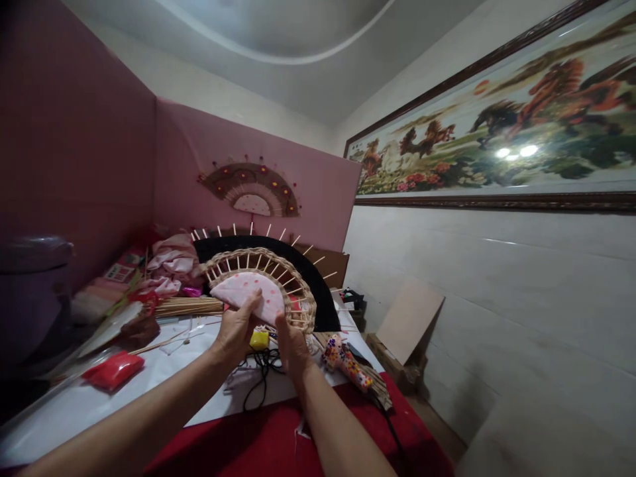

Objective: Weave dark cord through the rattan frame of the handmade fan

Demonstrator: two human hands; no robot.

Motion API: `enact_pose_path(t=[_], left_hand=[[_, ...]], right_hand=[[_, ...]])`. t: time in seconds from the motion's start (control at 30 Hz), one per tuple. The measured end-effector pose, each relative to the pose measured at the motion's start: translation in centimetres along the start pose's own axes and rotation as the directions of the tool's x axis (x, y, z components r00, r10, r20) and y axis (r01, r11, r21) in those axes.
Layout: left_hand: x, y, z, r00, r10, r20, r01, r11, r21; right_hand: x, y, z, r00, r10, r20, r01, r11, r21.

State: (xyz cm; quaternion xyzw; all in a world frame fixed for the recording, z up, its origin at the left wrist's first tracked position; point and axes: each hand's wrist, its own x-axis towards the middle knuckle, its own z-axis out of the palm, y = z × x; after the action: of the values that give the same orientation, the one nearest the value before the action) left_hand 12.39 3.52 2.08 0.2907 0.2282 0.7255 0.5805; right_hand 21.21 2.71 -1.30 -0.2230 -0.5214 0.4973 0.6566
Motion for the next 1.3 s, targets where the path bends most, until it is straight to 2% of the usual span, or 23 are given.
enact_pose_path(t=[0.1, 0.17, 0.27, 0.37, 0.47, 0.6, 0.7, 0.83, 0.93, 1.0, 1.1, 1.17, 1.23, 1.3], left_hand=[[-0.5, -0.4, -0.4, 0.999, -0.035, -0.019, 0.036, 0.999, 0.021], [-1.1, -0.2, -0.4, 0.999, -0.048, 0.003, 0.048, 0.999, 0.009], [-1.8, 0.6, -0.4, 0.991, -0.087, 0.106, 0.088, 0.996, -0.011], [-2.4, 1.2, -0.5, 0.960, -0.156, 0.232, 0.155, 0.988, 0.025], [-2.9, 1.1, -0.7, 0.932, -0.194, 0.306, 0.181, 0.981, 0.070], [-3.1, 0.2, -1.4, 0.905, -0.274, 0.326, 0.208, 0.952, 0.224], [-2.7, -0.1, -2.9, 0.862, -0.320, 0.394, 0.181, 0.919, 0.351], [-1.6, 0.7, -5.1, 0.860, -0.360, 0.361, 0.170, 0.870, 0.463], [-1.0, 2.0, -6.4, 0.810, -0.476, 0.343, 0.280, 0.828, 0.486], [-0.7, 2.8, -7.2, 0.794, -0.534, 0.290, 0.372, 0.805, 0.462], [-0.2, 3.7, -8.7, 0.800, -0.556, 0.227, 0.421, 0.789, 0.448], [0.2, 4.2, -9.7, 0.819, -0.536, 0.202, 0.370, 0.764, 0.528], [0.7, 4.8, -10.6, 0.878, -0.456, 0.146, 0.235, 0.676, 0.699], [1.4, 5.6, -11.1, 0.960, -0.252, 0.117, 0.018, 0.477, 0.878]], right_hand=[[-0.2, 0.0, -0.2, 0.999, 0.047, 0.010, -0.047, 0.997, -0.053], [-0.2, -0.3, -0.1, 1.000, 0.027, 0.000, -0.027, 0.998, -0.060], [0.1, -1.0, 0.1, 0.998, -0.055, -0.043, 0.057, 0.998, 0.039], [0.3, -1.4, 0.2, 0.997, -0.056, -0.053, 0.063, 0.988, 0.144], [0.0, -1.2, 0.2, 1.000, 0.016, 0.006, -0.016, 0.983, 0.185], [-0.3, -0.8, -0.1, 0.972, 0.236, 0.014, -0.234, 0.950, 0.206], [0.1, -1.3, -0.5, 0.973, 0.226, -0.042, -0.210, 0.948, 0.239], [0.7, -2.1, -1.2, 0.986, 0.123, -0.113, -0.074, 0.928, 0.366], [0.7, -2.4, -1.6, 0.977, 0.148, -0.154, -0.061, 0.885, 0.461], [0.6, -2.5, -1.7, 0.967, 0.172, -0.187, -0.059, 0.867, 0.494], [0.7, -2.5, -2.1, 0.938, 0.220, -0.266, -0.051, 0.850, 0.524], [0.8, -2.5, -2.5, 0.929, 0.238, -0.283, -0.060, 0.852, 0.520], [1.0, -2.6, -3.1, 0.940, 0.244, -0.239, -0.098, 0.862, 0.497], [1.1, -2.9, -3.8, 0.952, 0.265, -0.151, -0.164, 0.863, 0.477]])
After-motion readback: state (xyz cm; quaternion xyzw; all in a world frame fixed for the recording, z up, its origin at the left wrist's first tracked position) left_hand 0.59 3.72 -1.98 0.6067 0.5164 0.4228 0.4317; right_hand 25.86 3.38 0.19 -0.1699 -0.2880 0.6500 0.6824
